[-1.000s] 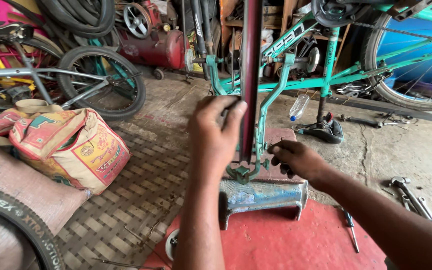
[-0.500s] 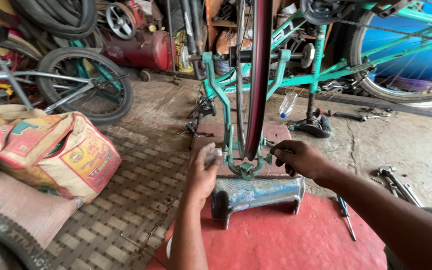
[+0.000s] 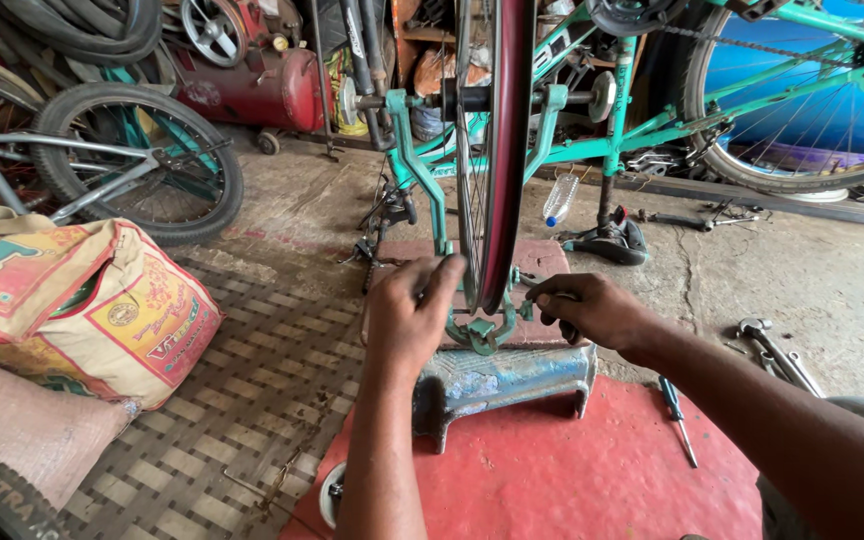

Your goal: The person spins a bicycle wheel mounted on a truing stand and uses their hands to check the alignment of the rim.

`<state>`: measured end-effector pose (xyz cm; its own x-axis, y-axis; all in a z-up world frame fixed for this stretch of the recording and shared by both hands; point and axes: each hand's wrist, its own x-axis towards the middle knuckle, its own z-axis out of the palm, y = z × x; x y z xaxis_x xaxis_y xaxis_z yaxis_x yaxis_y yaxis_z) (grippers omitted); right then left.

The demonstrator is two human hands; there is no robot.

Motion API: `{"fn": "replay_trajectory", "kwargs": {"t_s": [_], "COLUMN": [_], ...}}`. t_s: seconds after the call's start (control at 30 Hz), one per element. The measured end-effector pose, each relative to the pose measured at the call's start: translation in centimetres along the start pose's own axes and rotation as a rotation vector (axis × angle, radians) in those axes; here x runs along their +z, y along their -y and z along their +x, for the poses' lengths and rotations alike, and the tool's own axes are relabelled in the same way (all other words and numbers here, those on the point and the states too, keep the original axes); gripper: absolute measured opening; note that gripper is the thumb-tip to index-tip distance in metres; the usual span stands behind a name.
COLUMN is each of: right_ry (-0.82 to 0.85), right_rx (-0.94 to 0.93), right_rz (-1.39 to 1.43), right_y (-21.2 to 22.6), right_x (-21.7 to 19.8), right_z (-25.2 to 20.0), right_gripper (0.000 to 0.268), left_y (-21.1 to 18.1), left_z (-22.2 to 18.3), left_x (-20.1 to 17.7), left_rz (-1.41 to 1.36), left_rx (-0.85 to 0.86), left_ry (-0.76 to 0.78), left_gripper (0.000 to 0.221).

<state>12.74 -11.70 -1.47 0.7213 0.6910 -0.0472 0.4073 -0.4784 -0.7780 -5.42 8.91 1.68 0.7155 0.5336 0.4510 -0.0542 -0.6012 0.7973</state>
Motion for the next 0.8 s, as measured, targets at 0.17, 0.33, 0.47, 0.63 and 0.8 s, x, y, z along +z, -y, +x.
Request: {"fn": "replay_trajectory", "kwargs": {"t_s": [0.17, 0.33, 0.47, 0.63, 0.8], "right_ry": [0.01, 0.002, 0.023, 0.022, 0.036], "right_rx": [0.006, 0.037, 0.084, 0.093, 0.07], "right_rz": [-0.022, -0.091, -0.153, -0.158, -0.114], "right_y": [-0.1, 0.6, 1.4, 1.7, 1.7], "right_x": [0.6, 0.4, 0.4, 0.6, 0.5], "right_z": [0.2, -0.3, -0.6, -0.8, -0.7], "right_gripper": [0.041, 0.042, 0.047, 0.049, 0.046], "left_y": [-3.3, -5.3, -5.9, -6.0, -6.0], "left_z": [-0.3, -0.5, -0.5, -0.6, -0.7], "left_x": [-1.3, -2.1, -2.3, -2.5, -2.6], "left_rz": [-0.144, -0.103, -0.057, -0.035, 0.0], "left_rx": [0.185, 0.122, 0.107, 0.14, 0.145], "left_ry": [-0.025, 0.018, 0.037, 0.045, 0.049], "left_gripper": [0.041, 0.041, 0.04, 0.038, 0.037]}}
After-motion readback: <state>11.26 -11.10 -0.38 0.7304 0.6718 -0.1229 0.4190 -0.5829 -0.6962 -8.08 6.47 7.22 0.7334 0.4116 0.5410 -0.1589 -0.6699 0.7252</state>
